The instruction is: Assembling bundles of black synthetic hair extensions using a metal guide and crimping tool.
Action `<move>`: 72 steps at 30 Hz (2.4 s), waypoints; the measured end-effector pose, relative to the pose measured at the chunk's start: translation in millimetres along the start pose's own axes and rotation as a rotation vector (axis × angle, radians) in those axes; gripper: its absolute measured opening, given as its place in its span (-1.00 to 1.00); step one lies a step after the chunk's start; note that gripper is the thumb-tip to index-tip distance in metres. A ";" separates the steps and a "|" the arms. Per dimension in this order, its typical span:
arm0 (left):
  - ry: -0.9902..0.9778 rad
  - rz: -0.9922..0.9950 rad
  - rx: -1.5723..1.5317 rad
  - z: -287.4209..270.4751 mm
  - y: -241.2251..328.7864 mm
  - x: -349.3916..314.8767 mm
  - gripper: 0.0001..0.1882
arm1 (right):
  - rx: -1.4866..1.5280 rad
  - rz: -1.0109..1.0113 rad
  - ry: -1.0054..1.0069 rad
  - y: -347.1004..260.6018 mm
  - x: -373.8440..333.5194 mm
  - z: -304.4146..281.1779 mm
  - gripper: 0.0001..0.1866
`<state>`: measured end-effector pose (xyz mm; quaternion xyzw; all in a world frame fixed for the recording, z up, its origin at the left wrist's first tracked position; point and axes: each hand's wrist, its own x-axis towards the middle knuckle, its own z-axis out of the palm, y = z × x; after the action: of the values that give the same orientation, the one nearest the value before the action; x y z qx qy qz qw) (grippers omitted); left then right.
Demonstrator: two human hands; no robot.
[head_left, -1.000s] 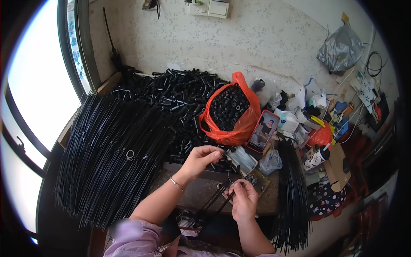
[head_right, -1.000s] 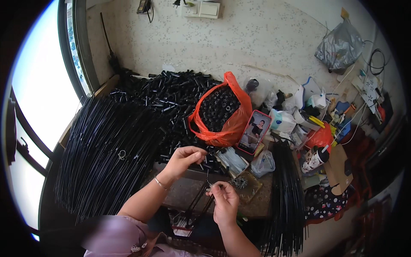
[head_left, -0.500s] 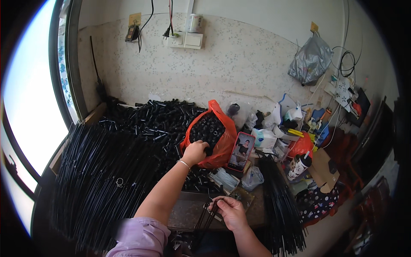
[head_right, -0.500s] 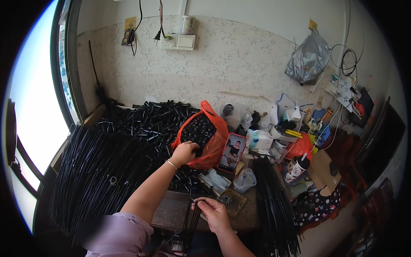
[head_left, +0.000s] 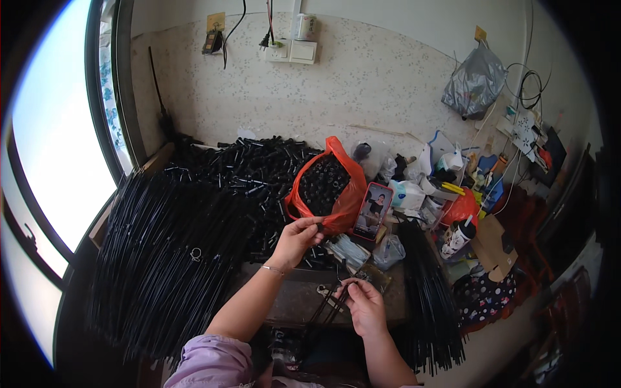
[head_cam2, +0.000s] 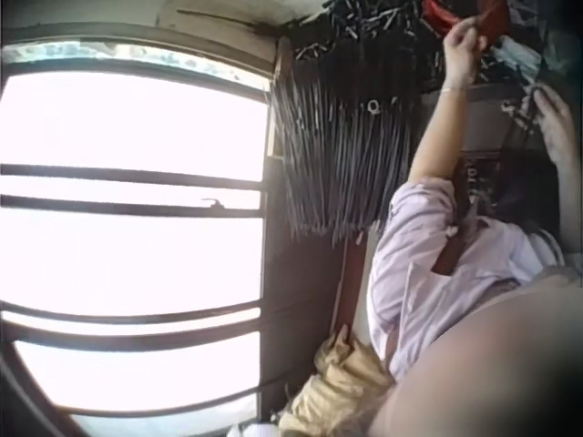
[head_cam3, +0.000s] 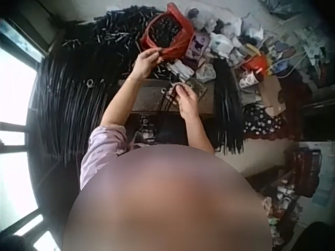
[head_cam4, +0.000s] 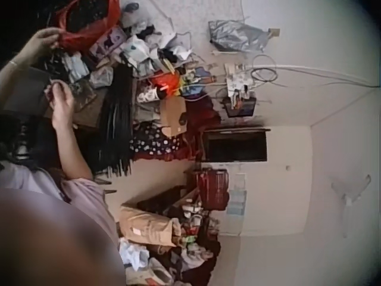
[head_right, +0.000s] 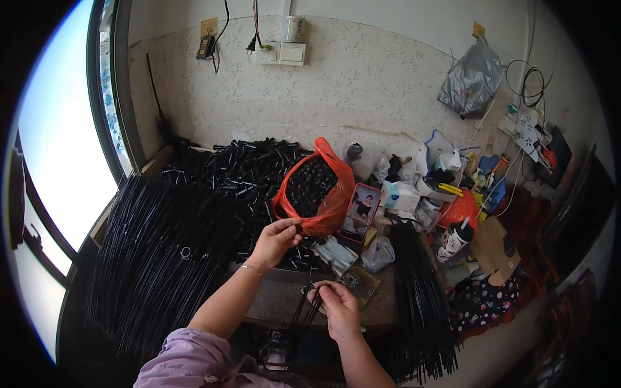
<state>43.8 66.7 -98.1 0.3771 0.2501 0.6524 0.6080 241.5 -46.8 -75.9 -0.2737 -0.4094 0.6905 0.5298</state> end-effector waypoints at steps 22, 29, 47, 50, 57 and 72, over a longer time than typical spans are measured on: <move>-0.389 0.069 -0.040 41.9 85.0 -190.1 -0.87 | -0.012 -0.060 -0.398 7.1 -60.0 67.3 -0.76; -0.238 0.221 0.054 53.4 65.1 -191.2 -0.80 | -0.086 0.035 -0.462 2.1 -53.1 54.8 -0.73; 0.032 0.307 0.174 67.2 42.9 -195.3 -0.92 | -0.118 -0.246 -0.165 12.5 -44.4 56.6 -0.74; 0.030 0.387 0.632 72.0 48.7 -201.4 -0.84 | -0.345 -0.405 -0.196 9.2 -42.1 55.1 -0.77; 0.185 0.598 0.915 78.7 62.8 -205.1 -0.69 | -0.327 -0.309 -0.187 12.9 -44.4 62.1 -0.83; -0.103 0.670 1.049 66.6 60.3 -208.1 -0.62 | -0.152 -0.155 -0.320 16.5 -37.7 58.6 -0.64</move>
<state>55.5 -154.7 -50.5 0.7145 0.3756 0.5789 0.1155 196.4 -100.7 -61.9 -0.1673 -0.5594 0.6495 0.4870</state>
